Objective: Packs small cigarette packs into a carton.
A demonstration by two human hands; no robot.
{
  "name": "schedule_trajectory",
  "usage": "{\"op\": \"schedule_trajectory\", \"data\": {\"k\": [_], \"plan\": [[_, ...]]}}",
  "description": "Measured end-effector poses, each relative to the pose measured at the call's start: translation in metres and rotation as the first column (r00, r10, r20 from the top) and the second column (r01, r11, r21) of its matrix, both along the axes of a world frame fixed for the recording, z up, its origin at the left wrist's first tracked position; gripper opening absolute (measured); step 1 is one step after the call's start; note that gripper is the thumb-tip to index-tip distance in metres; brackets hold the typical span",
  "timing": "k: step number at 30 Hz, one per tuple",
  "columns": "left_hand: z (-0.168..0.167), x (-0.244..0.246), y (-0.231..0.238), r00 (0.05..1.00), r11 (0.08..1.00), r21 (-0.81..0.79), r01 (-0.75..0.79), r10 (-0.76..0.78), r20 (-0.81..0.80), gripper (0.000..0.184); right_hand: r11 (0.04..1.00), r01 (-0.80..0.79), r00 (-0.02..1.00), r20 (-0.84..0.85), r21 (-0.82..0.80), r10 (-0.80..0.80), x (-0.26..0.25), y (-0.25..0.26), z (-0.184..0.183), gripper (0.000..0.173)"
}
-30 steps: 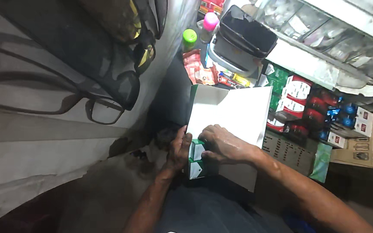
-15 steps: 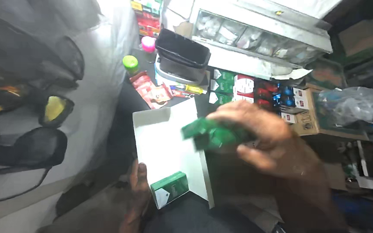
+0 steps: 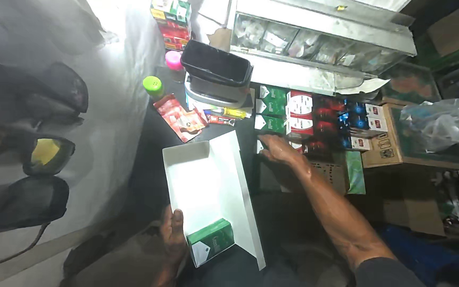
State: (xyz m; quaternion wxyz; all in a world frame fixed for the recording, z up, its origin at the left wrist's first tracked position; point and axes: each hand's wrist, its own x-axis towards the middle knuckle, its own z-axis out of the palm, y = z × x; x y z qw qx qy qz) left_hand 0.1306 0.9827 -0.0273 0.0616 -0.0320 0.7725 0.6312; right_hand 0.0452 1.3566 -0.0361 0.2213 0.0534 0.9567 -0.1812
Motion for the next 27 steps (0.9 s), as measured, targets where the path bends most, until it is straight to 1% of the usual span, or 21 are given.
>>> {"op": "schedule_trajectory", "data": {"k": [2, 3, 4, 5, 6, 7, 8, 10, 14, 17, 18, 19, 20, 21, 22, 23, 24, 25, 26, 27], "plan": [[-0.002, 0.0, -0.001, 1.0, 1.0, -0.008, 0.0, 0.0, -0.008, 0.059, 1.0, 0.017, 0.979, -0.205, 0.014, -0.014, 0.02, -0.012, 0.009, 0.05], [-0.002, 0.0, -0.001, 1.0, 1.0, -0.005, -0.007, 0.007, -0.007, 0.059, 1.0, 0.012, 0.968, -0.249, 0.005, -0.011, 0.031, -0.018, 0.013, 0.044], [-0.003, 0.0, 0.0, 1.0, 1.0, 0.007, -0.015, 0.015, -0.006, 0.058, 1.0, 0.005, 0.976, -0.22, -0.013, -0.008, 0.044, -0.025, 0.016, 0.038], [-0.003, 0.0, 0.0, 1.0, 1.0, 0.02, -0.021, 0.021, -0.009, 0.057, 1.0, -0.001, 0.994, -0.11, -0.028, -0.002, 0.054, -0.031, 0.018, 0.035], [-0.003, -0.001, 0.001, 1.0, 0.999, 0.031, -0.02, 0.02, -0.01, 0.057, 0.999, -0.007, 0.999, 0.05, -0.035, 0.009, 0.061, -0.035, 0.017, 0.035], [-0.003, -0.001, 0.002, 1.0, 0.999, 0.038, -0.023, 0.023, -0.01, 0.057, 0.999, -0.017, 0.984, 0.175, -0.033, 0.023, 0.065, -0.038, 0.013, 0.037], [-0.002, -0.002, 0.004, 0.999, 0.999, 0.044, -0.029, 0.029, -0.015, 0.057, 0.999, -0.023, 0.971, 0.238, -0.022, 0.028, 0.066, -0.038, 0.007, 0.037], [-0.001, -0.004, 0.007, 0.999, 0.998, 0.052, -0.025, 0.027, -0.034, 0.055, 1.0, -0.006, 0.974, 0.226, 0.006, 0.005, 0.058, -0.034, -0.005, 0.04], [0.006, -0.009, 0.011, 0.999, 1.0, 0.011, 0.027, -0.026, -0.032, 0.057, 0.998, 0.035, 0.996, 0.082, 0.043, -0.038, 0.032, -0.021, -0.024, 0.039], [0.008, -0.015, 0.014, 0.999, 0.999, 0.003, 0.048, -0.048, -0.011, 0.055, 0.998, 0.053, 0.995, 0.079, 0.025, -0.055, 0.026, -0.021, -0.017, 0.036], [0.01, -0.017, 0.015, 0.999, 0.999, 0.0, 0.055, -0.055, -0.003, 0.054, 0.997, 0.072, 0.996, 0.058, -0.005, -0.072, 0.028, -0.02, -0.007, 0.033], [0.012, -0.019, 0.016, 0.998, 0.998, -0.008, 0.066, -0.066, 0.003, 0.054, 0.994, 0.099, 0.995, -0.004, -0.048, -0.099, 0.032, -0.021, 0.008, 0.031], [0.013, -0.02, 0.016, 0.997, 0.997, -0.019, 0.072, -0.072, 0.003, 0.053, 0.989, 0.11, 0.986, -0.118, -0.099, -0.121, 0.038, -0.024, 0.029, 0.028], [0.013, -0.021, 0.016, 0.998, 0.997, -0.034, 0.07, -0.07, 0.007, 0.053, 0.982, 0.096, 0.951, -0.278, -0.162, -0.139, 0.046, -0.03, 0.053, 0.026], [0.013, -0.023, 0.016, 0.997, 0.996, -0.047, 0.074, -0.073, 0.016, 0.052, 0.971, 0.057, 0.885, -0.438, -0.231, -0.156, 0.054, -0.041, 0.079, 0.024], [0.013, -0.025, 0.016, 0.996, 0.995, -0.051, 0.083, -0.081, 0.033, 0.052, 0.953, -0.017, 0.807, -0.566, -0.303, -0.166, 0.061, -0.056, 0.107, 0.023], [0.01, -0.026, 0.015, 0.995, 0.994, -0.05, 0.093, -0.091, 0.039, 0.052, 0.916, -0.139, 0.741, -0.653, -0.375, -0.155, 0.069, -0.075, 0.131, 0.023], [0.007, -0.027, 0.016, 0.994, 0.994, -0.046, 0.1, -0.098, 0.041, 0.052, 0.854, -0.282, 0.718, -0.687, -0.437, -0.115, 0.077, -0.097, 0.149, 0.022], [0.005, -0.028, 0.016, 0.994, 0.993, -0.04, 0.107, -0.106, 0.04, 0.052, 0.783, -0.405, 0.736, -0.676, -0.472, -0.027, 0.084, -0.121, 0.16, 0.02], [0.003, -0.029, 0.016, 0.993, 0.993, -0.035, 0.117, -0.116, 0.033, 0.053, 0.742, -0.488, 0.758, -0.644, -0.459, 0.1, 0.088, -0.145, 0.16, 0.019]]}}
